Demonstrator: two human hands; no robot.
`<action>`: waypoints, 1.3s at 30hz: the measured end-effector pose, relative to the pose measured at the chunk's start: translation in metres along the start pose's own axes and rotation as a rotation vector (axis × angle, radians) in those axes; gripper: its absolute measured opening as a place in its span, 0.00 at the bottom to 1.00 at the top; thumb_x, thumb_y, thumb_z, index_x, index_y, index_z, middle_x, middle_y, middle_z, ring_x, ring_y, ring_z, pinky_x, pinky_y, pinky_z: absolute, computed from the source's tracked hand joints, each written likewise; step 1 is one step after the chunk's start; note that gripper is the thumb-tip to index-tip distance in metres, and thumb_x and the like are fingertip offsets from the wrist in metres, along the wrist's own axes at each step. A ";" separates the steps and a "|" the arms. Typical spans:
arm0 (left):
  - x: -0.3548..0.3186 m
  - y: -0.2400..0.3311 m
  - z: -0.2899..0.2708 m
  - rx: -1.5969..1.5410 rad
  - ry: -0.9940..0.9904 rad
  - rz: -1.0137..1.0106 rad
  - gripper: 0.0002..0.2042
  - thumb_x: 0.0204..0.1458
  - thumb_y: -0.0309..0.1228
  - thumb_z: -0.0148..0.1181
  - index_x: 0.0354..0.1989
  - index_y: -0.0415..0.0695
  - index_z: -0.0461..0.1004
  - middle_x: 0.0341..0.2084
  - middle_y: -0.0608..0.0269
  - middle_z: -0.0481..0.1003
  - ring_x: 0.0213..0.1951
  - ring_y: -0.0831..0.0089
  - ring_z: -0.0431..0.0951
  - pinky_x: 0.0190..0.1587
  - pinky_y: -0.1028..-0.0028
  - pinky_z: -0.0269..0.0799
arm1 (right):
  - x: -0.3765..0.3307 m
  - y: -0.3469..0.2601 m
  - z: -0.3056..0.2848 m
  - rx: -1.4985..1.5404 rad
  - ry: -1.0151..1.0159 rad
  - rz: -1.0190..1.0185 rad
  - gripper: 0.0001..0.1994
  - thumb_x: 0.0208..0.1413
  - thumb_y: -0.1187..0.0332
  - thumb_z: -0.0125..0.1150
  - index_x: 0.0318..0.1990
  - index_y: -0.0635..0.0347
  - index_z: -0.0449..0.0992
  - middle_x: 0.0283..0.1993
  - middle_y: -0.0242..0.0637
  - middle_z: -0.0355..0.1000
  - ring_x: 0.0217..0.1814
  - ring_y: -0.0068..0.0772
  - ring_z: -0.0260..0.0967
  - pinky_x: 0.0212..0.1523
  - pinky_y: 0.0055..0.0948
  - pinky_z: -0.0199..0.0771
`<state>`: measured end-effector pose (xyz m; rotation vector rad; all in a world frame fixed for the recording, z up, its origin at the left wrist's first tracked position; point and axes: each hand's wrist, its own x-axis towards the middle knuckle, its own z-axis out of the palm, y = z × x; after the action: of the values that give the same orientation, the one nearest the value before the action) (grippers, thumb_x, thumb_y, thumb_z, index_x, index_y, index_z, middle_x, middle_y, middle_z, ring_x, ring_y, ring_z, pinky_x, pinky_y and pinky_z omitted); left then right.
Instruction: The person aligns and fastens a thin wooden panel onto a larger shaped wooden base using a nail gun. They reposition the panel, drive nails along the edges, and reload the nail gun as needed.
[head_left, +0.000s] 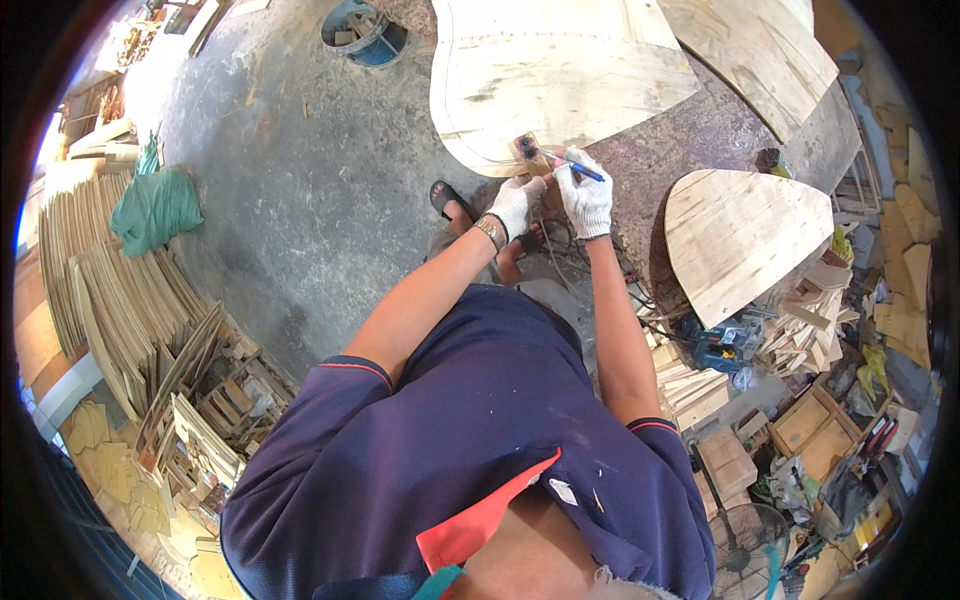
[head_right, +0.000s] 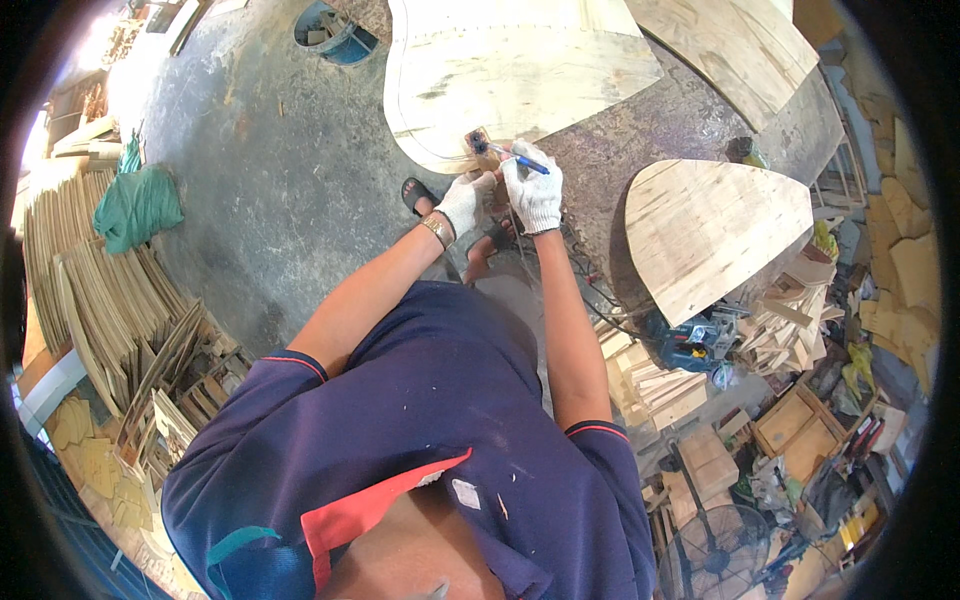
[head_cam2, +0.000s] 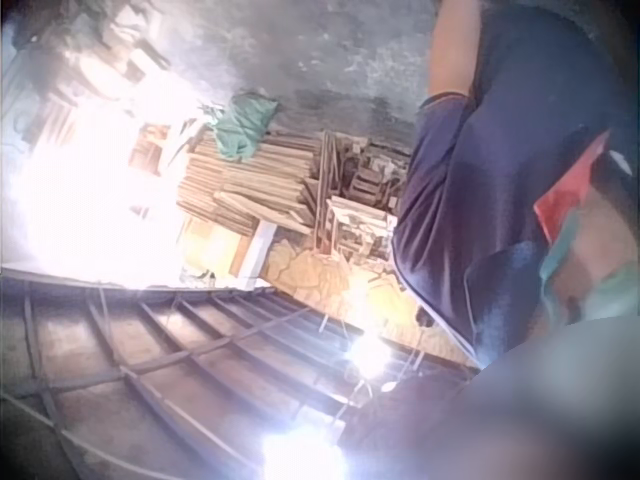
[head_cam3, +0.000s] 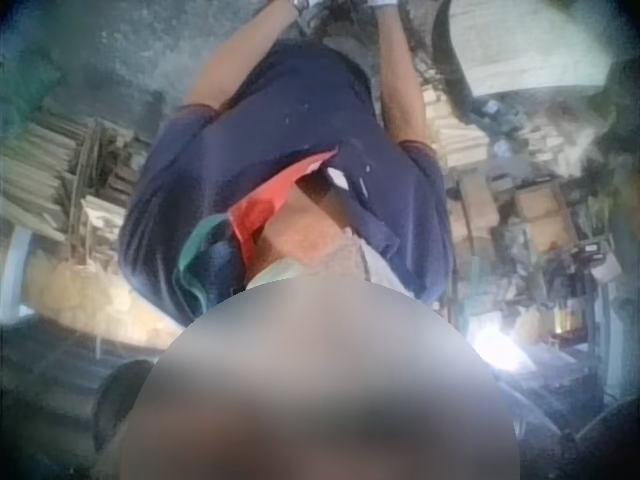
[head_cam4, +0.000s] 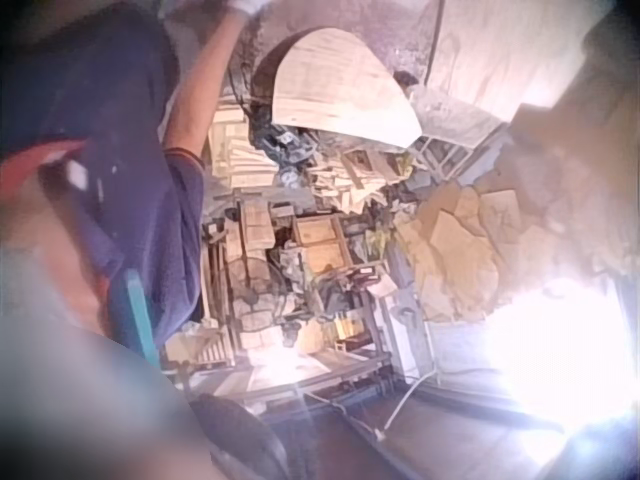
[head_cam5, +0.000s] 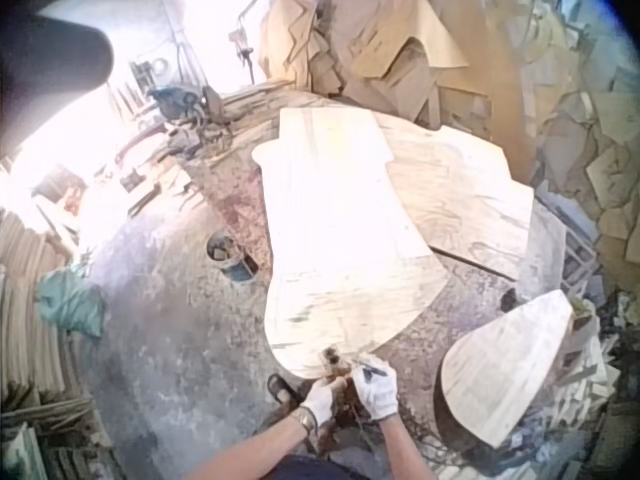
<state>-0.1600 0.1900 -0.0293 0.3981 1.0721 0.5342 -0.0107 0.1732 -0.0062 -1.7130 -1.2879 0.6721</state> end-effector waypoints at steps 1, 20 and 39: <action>0.001 -0.001 -0.001 -0.007 0.004 -0.003 0.12 0.68 0.33 0.53 0.54 0.43 0.72 0.43 0.61 0.78 0.42 0.63 0.81 0.43 0.58 0.79 | 0.000 -0.003 0.000 0.021 0.005 0.003 0.14 0.57 0.60 0.67 0.43 0.63 0.84 0.46 0.45 0.82 0.52 0.45 0.79 0.59 0.37 0.73; 0.006 -0.004 -0.003 0.022 0.027 0.035 0.16 0.64 0.31 0.57 0.58 0.39 0.72 0.49 0.61 0.78 0.48 0.66 0.78 0.45 0.61 0.79 | 0.007 -0.016 -0.005 0.242 0.024 0.158 0.10 0.62 0.67 0.63 0.40 0.66 0.82 0.36 0.41 0.82 0.38 0.36 0.80 0.41 0.30 0.77; 0.001 -0.003 -0.019 0.046 0.047 -0.025 0.15 0.65 0.30 0.54 0.58 0.40 0.69 0.50 0.62 0.76 0.48 0.62 0.78 0.47 0.53 0.77 | 0.004 -0.023 0.000 0.320 -0.012 0.173 0.10 0.63 0.67 0.62 0.43 0.64 0.83 0.37 0.39 0.83 0.38 0.31 0.79 0.42 0.28 0.75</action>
<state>-0.1759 0.1895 -0.0399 0.4138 1.1345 0.4991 -0.0207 0.1787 0.0138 -1.5666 -0.9853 0.9371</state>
